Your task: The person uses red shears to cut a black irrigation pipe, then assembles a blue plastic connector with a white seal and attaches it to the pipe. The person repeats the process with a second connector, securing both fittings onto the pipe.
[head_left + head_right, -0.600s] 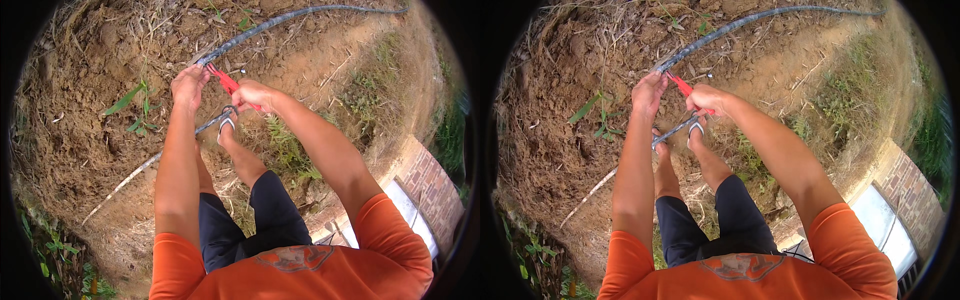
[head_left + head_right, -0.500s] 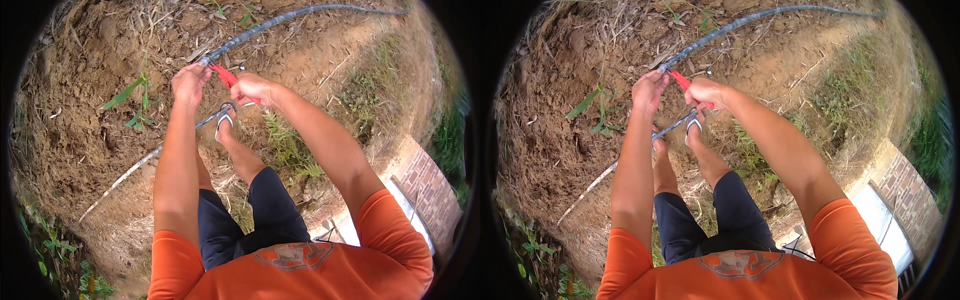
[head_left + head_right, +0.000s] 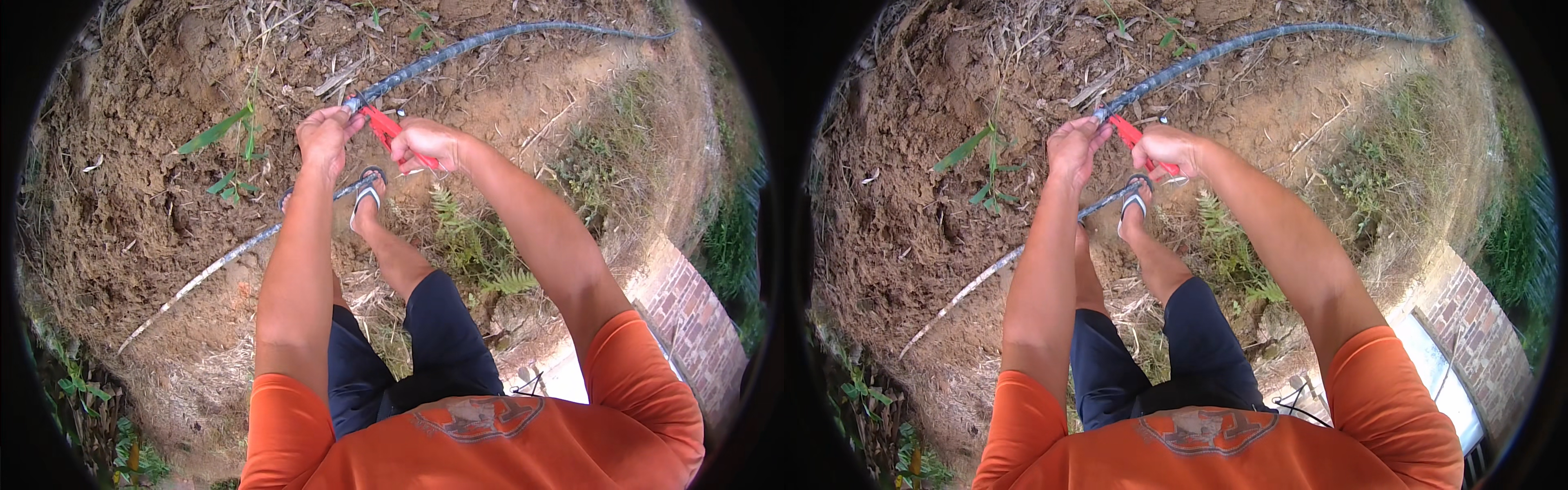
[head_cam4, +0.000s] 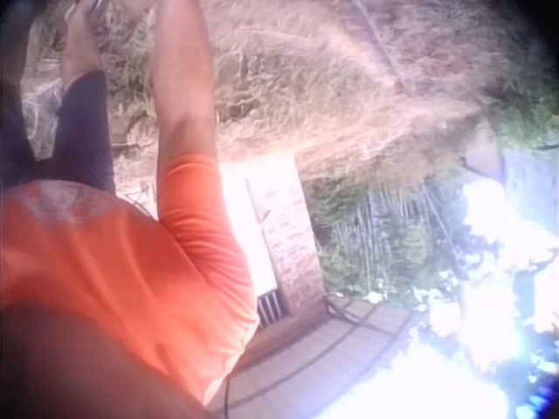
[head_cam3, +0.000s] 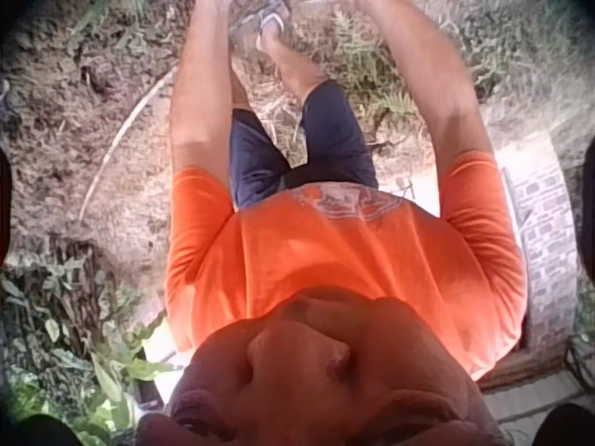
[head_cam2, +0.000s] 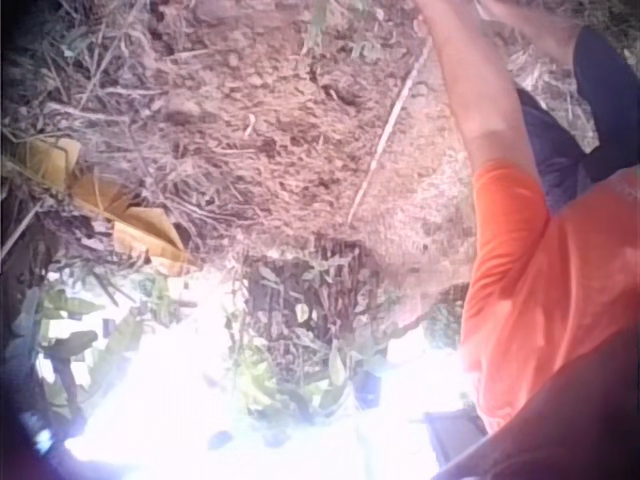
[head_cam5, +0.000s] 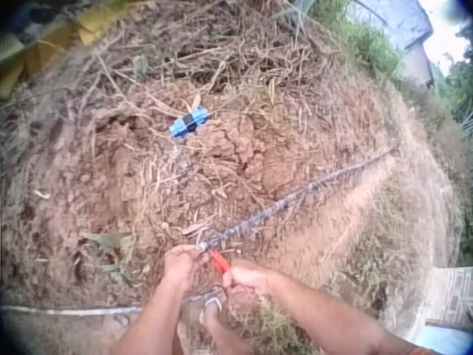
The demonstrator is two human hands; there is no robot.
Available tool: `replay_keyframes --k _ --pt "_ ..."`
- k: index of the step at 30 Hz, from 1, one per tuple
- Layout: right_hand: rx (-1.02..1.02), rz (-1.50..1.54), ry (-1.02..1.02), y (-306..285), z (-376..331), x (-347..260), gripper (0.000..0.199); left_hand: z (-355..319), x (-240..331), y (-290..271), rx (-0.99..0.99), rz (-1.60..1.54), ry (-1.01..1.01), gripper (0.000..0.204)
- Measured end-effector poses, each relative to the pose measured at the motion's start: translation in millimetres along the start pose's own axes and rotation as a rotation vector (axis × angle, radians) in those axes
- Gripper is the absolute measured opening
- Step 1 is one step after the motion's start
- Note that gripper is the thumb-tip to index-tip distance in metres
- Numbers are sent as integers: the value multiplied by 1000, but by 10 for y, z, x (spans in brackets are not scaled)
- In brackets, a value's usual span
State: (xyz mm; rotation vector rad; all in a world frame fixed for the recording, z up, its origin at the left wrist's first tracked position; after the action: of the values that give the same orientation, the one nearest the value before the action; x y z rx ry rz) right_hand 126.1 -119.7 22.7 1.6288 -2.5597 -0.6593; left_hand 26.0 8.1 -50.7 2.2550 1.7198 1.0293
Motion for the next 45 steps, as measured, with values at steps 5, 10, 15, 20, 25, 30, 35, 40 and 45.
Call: replay_keyframes --k 5,10,15,20,25,30,35,40,45 --pt "-33 12 30 -97 119 145 28 -38 -1 30 12 -4 3 7" --pt "15 -44 -22 -52 52 114 26 -77 -31 36 30 36 -21 9" --pt "23 -81 -34 -90 123 150 16 -80 -13 68 42 61 -9 8" --pt "88 -410 5 -122 170 139 7 -64 -5 41 103 106 -14 7" --pt "49 -458 -79 -150 206 114 6 -63 45 59 126 159 -2 6" --pt "82 -422 -115 -195 148 145 9 -94 10 97 119 171 6 7" --pt "108 -494 -82 -155 162 171 10 -134 34 108 135 209 10 7" --pt "125 -628 -67 -52 27 -27 10 -123 76 111 168 224 58 7" --pt "155 -499 -99 -66 75 -3 18 -121 115 178 157 238 60 8"
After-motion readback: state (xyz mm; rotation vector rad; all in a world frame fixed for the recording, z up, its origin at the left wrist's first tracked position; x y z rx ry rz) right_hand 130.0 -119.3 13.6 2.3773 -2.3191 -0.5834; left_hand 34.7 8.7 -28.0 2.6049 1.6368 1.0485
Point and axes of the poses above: each hand's wrist, its own z-axis towards the middle knuckle, its own y-axis out of the palm, x = y × z, the point moved 7 cm from there along z, towards the middle knuckle, and after that the axes turned 11 degrees about -x, right-handed, at the moved point
